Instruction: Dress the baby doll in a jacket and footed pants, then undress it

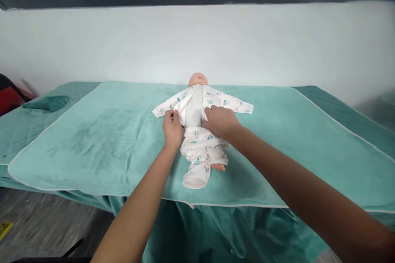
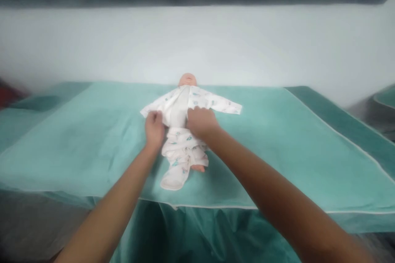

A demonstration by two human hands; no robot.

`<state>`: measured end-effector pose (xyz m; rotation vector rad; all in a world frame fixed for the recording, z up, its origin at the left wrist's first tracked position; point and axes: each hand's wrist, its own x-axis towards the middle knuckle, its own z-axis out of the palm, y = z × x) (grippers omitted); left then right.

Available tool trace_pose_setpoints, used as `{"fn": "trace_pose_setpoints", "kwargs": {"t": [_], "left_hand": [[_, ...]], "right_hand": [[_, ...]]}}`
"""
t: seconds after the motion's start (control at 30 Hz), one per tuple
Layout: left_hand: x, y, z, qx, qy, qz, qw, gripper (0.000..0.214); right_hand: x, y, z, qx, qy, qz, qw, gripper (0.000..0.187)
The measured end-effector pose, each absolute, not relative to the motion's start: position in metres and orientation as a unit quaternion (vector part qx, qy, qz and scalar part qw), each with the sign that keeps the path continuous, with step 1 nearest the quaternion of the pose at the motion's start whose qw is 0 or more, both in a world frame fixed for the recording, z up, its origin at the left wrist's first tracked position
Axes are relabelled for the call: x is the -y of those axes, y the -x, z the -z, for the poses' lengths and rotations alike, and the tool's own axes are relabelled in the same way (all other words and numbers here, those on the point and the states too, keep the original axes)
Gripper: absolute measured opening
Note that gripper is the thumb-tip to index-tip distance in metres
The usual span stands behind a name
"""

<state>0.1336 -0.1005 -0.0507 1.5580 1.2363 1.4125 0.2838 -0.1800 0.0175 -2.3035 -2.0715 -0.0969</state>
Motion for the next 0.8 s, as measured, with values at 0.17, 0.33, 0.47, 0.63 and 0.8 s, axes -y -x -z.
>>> {"fn": "trace_pose_setpoints", "kwargs": {"t": [0.17,0.33,0.47,0.63,0.8], "left_hand": [[0.088,-0.109,0.062,-0.518,-0.497,-0.554,0.421,0.019],[0.074,-0.086,0.064,-0.566,-0.523,-0.496,0.401,0.010],[0.072,-0.086,0.070,-0.582,-0.538,-0.524,0.312,0.021],[0.089,-0.086,0.075,-0.488,-0.614,-0.503,0.364,0.017],[0.107,-0.079,0.071,-0.375,-0.697,-0.365,0.490,0.025]], "right_hand": [[0.186,-0.330,-0.013,0.585,0.756,-0.077,0.283,0.012],[0.224,-0.416,0.037,0.353,0.813,-0.142,0.440,0.019],[0.248,-0.436,0.063,0.345,0.846,-0.096,0.395,0.016],[0.238,-0.388,0.053,0.476,0.744,-0.169,0.439,0.025],[0.225,-0.352,0.041,0.558,0.628,-0.334,0.427,0.027]]}}
